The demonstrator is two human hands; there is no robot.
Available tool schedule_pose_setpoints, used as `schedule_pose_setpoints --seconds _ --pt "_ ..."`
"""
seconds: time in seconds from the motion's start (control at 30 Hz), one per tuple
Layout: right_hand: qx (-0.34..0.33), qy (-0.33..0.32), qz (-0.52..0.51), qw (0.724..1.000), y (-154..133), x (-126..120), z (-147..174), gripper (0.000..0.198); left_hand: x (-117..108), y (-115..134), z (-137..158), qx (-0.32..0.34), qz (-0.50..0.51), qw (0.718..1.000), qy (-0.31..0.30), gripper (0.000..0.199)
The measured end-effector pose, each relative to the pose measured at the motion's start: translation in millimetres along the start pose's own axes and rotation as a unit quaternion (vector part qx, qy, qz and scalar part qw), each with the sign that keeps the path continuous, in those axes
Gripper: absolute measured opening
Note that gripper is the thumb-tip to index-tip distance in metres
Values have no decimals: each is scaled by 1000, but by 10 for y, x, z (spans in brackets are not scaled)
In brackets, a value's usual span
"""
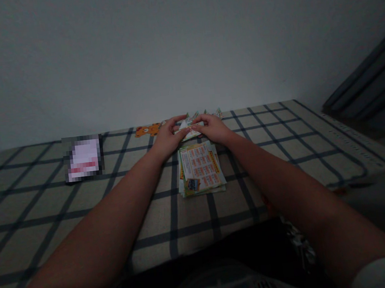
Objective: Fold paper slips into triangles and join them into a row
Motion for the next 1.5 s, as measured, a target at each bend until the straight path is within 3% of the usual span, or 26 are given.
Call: schedule_pose_setpoints --seconds 0.3,0.5,0.7,1.07,1.2,1.33,1.5 --pt "-3 -25 -3 1000 -52 -11 31 24 50 -60 -30 -30 118 991 -61 70" --pt "-19 -39 13 999 -101 11 77 25 66 -36 7 -41 118 989 -85 82" --pt "-28 -31 -17 999 -65 3 48 32 74 -36 -3 -34 135 986 -90 83" --pt "32 -12 -109 993 -77 -8 50 25 82 5 3 -54 226 967 -106 84" --pt "26 -13 -118 993 -34 -20 26 27 81 0 4 -65 236 964 -104 83" --pt "2 -20 -72 997 -18 -26 19 23 94 -53 -12 -71 215 969 -99 74" --pt "-15 -18 -58 998 -33 -30 21 23 90 -114 -50 -65 209 972 -87 42"
Point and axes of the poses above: each hand's wrist, its own z-axis away from the middle knuckle, its own x-axis out of the palm, y = z × x, the point moved 4 cm from there along -z, towards the middle knuckle, and after that the axes turned 8 degrees about -z, right-handed, at the moved point
